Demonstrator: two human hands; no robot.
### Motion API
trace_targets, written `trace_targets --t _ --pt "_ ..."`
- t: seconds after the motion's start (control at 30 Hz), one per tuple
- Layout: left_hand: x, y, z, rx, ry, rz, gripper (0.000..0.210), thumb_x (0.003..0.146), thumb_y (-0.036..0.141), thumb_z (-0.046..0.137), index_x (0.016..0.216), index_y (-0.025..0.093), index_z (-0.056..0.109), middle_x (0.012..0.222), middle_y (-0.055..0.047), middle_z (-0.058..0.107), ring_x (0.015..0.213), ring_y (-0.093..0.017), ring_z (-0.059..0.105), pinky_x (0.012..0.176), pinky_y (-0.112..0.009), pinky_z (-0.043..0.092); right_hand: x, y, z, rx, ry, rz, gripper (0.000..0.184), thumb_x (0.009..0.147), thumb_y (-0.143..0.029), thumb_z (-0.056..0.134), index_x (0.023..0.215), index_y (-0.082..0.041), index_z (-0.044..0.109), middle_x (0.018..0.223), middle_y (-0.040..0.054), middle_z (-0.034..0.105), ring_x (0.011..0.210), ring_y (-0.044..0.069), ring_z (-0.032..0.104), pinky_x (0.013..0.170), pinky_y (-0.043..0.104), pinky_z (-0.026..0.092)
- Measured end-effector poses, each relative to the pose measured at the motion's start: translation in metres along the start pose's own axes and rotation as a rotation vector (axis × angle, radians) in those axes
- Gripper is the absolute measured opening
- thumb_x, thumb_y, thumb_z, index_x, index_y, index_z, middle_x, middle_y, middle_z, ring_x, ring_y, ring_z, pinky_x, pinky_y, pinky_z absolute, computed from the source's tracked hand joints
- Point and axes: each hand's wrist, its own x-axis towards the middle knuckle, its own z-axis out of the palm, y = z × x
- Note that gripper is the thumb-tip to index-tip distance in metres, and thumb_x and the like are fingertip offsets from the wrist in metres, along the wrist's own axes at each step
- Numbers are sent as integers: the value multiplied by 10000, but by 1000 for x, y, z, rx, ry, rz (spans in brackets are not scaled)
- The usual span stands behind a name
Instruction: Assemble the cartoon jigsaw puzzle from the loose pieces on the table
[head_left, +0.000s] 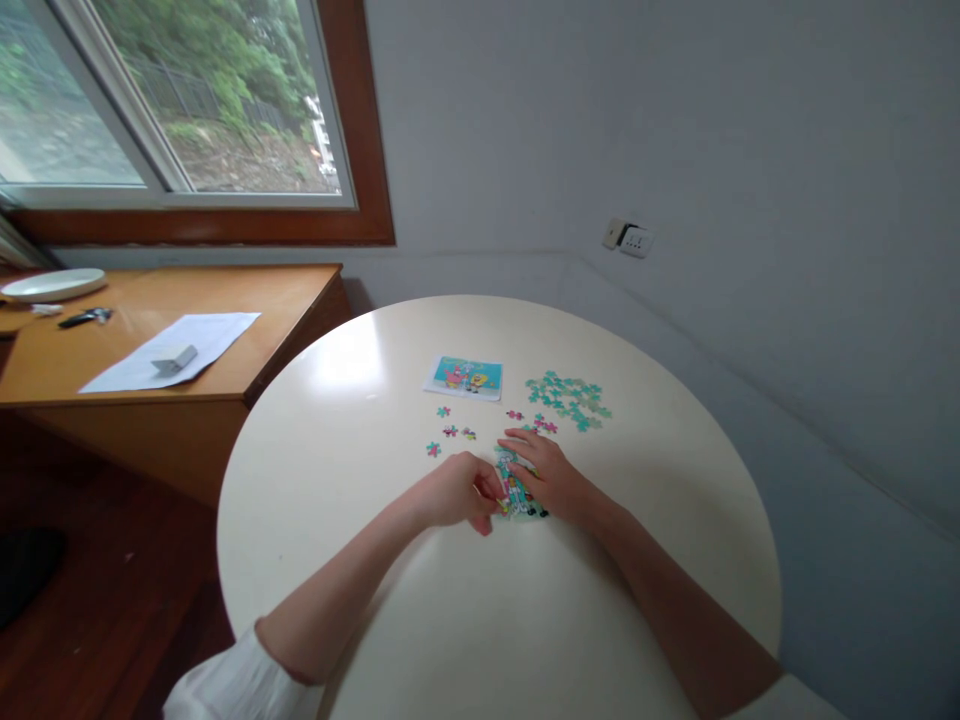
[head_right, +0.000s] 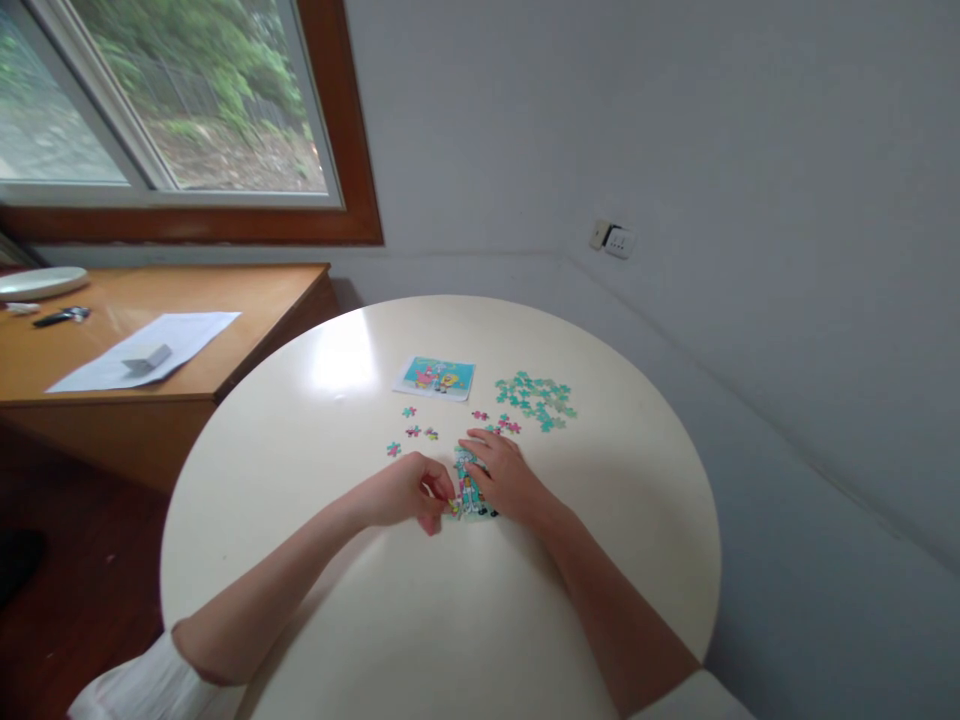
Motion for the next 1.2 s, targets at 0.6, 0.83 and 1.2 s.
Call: trace_targets --t 0.6,0.83,1.2 --pt "2 -4 3 174 33 79 51 606 168 536 645 142 517 549 29 511 437 -78 480 399 -184 402 -1 -3 -2 6 -25 5 341 818 -219 427 1124 -152 564 1210 137 525 1132 233 473 965 434 368" --pt "3 -7 5 175 57 72 56 599 173 532 642 139 522 560 21 536 415 -68 476 389 -171 388 -1 -2 -2 7 -18 3 339 820 -217 426 1126 -165 560 1218 128 521 1141 230 464 971 438 362" --pt "-2 1 9 254 103 89 110 601 126 508 691 137 571 508 30 538 408 -74 464 404 -167 336 -1 -2 -2 -3 -18 -2 338 826 -231 416 1125 -171 562 1219 128 521 1137 229 471 963 429 373"
